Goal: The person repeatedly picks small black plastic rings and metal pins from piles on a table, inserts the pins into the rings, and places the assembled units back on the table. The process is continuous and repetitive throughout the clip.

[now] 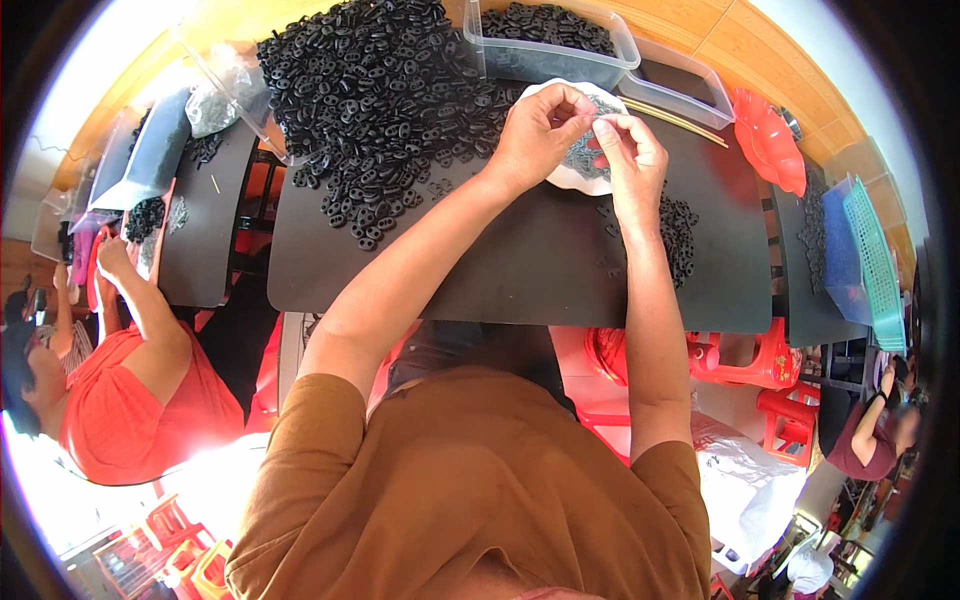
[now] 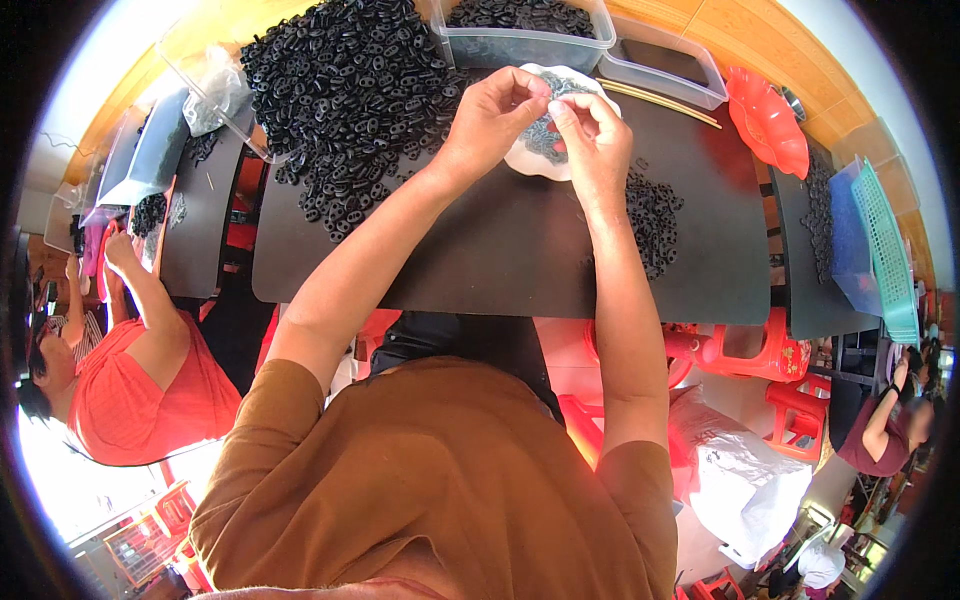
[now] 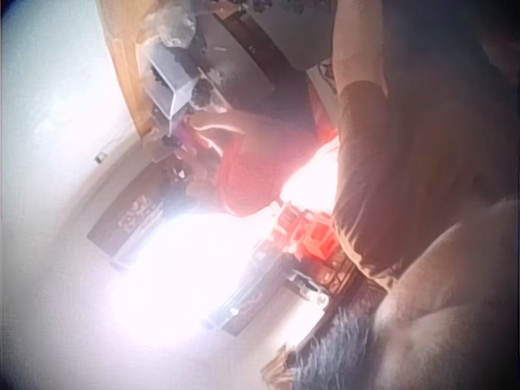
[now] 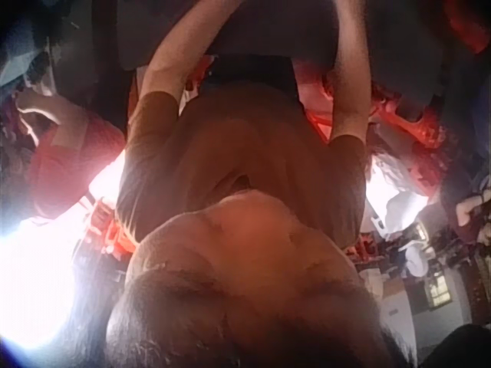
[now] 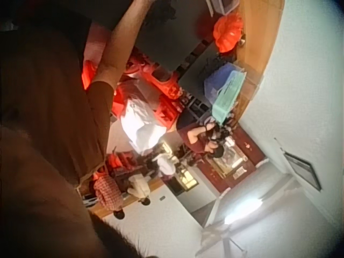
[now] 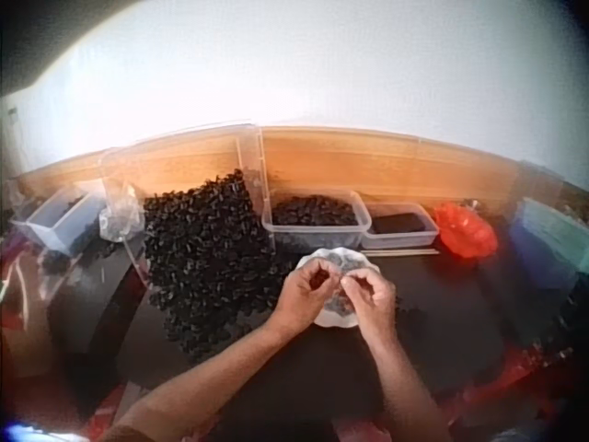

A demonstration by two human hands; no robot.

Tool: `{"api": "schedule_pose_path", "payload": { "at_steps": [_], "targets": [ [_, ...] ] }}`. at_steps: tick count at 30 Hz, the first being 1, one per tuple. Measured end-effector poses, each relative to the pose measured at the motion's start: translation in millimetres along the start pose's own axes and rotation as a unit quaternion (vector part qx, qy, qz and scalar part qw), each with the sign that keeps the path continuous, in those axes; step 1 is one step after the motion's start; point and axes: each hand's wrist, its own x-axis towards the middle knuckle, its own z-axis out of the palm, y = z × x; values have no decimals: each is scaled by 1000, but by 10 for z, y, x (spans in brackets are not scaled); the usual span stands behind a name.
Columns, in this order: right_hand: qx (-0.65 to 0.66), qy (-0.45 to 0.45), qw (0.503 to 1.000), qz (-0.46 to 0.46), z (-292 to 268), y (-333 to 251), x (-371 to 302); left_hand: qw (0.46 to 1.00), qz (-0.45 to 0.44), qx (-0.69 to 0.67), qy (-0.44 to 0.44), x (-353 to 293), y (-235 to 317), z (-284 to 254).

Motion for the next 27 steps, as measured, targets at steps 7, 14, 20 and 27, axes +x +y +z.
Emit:
{"api": "schedule_pose_path", "payload": {
  "at_steps": [7, 14, 20, 27],
  "targets": [
    [-74, 28, 996, -38, 45, 12, -17, 998, -5, 69, -9, -36, 107, 4],
    [-222, 9, 959, -173, 38, 78, 19, 999, 1, 39, -7, -2, -24, 13],
    [-222, -5, 970, -102, -25, 11, 27, 997, -13, 73, -9, 15, -118, -139],
    [-193, 11, 977, -93, -49, 12, 44, 949, 64, 289, -113, 0, -99, -326]
  ]
}}
